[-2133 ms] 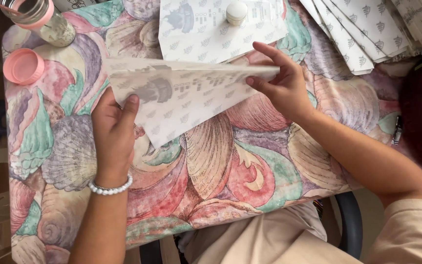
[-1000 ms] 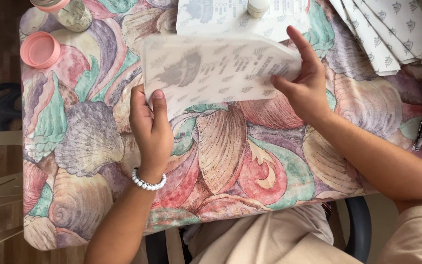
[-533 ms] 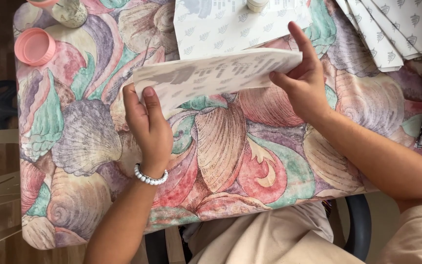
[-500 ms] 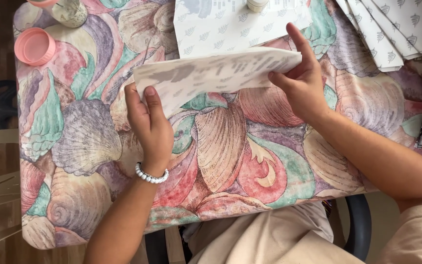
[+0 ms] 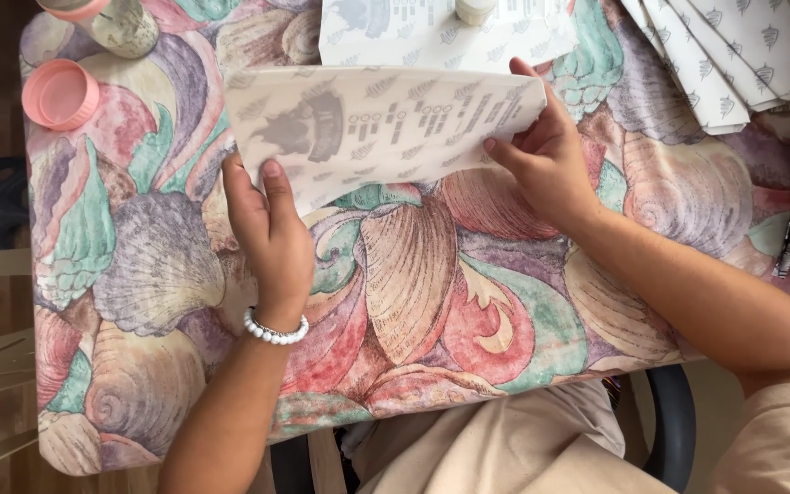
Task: Folding individual sheets of printed packaging paper into a specific shape on a table.
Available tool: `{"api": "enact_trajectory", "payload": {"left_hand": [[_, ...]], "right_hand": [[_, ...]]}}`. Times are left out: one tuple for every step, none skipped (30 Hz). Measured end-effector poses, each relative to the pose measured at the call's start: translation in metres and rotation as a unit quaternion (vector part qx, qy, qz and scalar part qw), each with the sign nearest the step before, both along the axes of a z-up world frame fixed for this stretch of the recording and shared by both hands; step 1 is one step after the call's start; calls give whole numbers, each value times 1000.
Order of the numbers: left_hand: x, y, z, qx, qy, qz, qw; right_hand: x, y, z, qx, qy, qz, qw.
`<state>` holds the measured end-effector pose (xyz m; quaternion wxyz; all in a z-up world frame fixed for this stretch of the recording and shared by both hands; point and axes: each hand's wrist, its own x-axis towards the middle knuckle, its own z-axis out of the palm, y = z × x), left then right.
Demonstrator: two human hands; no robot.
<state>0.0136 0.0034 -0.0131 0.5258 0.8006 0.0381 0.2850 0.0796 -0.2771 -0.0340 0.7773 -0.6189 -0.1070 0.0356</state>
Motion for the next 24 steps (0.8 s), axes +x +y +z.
{"api": "enact_trajectory", "payload": {"left_hand": [[0,1,2,1,-3,0,1000],[-2,0,3,2,-7,4,1000],[-3,-1,3,3,-11,9,1000],[-3,-2,3,2,-12,7,1000],[-3,-2,2,4,-4,7,1000],[-4,-2,2,7,5,10,1000],[-4,-5,-1,6,5,10,1000],[-3,-5,-4,12,-1,2,1000],[-2,-5,-7,18,-7,-5,1000],[-2,-5,-10,18,-9,-3,1000],[-3,-4,-14,1,7,0,1000],[-2,-4,-18,-17,22,2,1000],[-2,-5,-14,-17,20,4,1000],[-2,-6,-9,-1,-1,-1,1000],[-2,-6,-4,15,-20,-5,1000],[-2,-6,-4,16,-23,-2,1000],[-1,-6,-3,7,-17,-4,1000],[-1,-6,-3,-2,-13,-5,1000],[0,-5,-1,-1,-15,-1,1000],[0,-5,-1,-10,-15,-9,1000],[-1,-5,0,-18,-15,-18,1000],[-1,-5,0,-19,-16,-18,1000],[-1,-4,0,-21,-1,-12,1000],[-1,-4,1,-22,14,-6,1000]], "right_hand": [[2,1,2,1,-3,0,1000],[1,0,2,-1,-12,0,1000],[0,-1,1,-3,-21,0,1000],[0,-1,3,-4,-21,-2,1000],[-1,-1,5,-21,-9,-7,1000],[-1,0,7,-38,4,-11,999],[-2,-1,5,-39,4,-11,999],[-1,0,4,-8,17,-2,1000],[0,2,3,23,30,8,999],[1,1,3,23,28,10,999],[3,0,3,37,26,13,999],[4,-1,2,52,24,15,998],[6,-5,5,51,22,17,998],[7,-8,7,15,-12,1,1000],[7,-10,9,-21,-46,-15,999],[7,-9,18,-20,-48,-12,999],[6,-8,27,-109,-199,-34,973],[6,-7,37,-194,-344,-55,917],[7,-1,45,-192,-347,-52,916],[7,4,53,-246,-415,-72,873],[7,9,60,-297,-479,-91,821],[10,17,63,-299,-479,-90,820],[13,25,66,-302,-507,-64,805],[15,32,69,-306,-534,-38,787]]}}
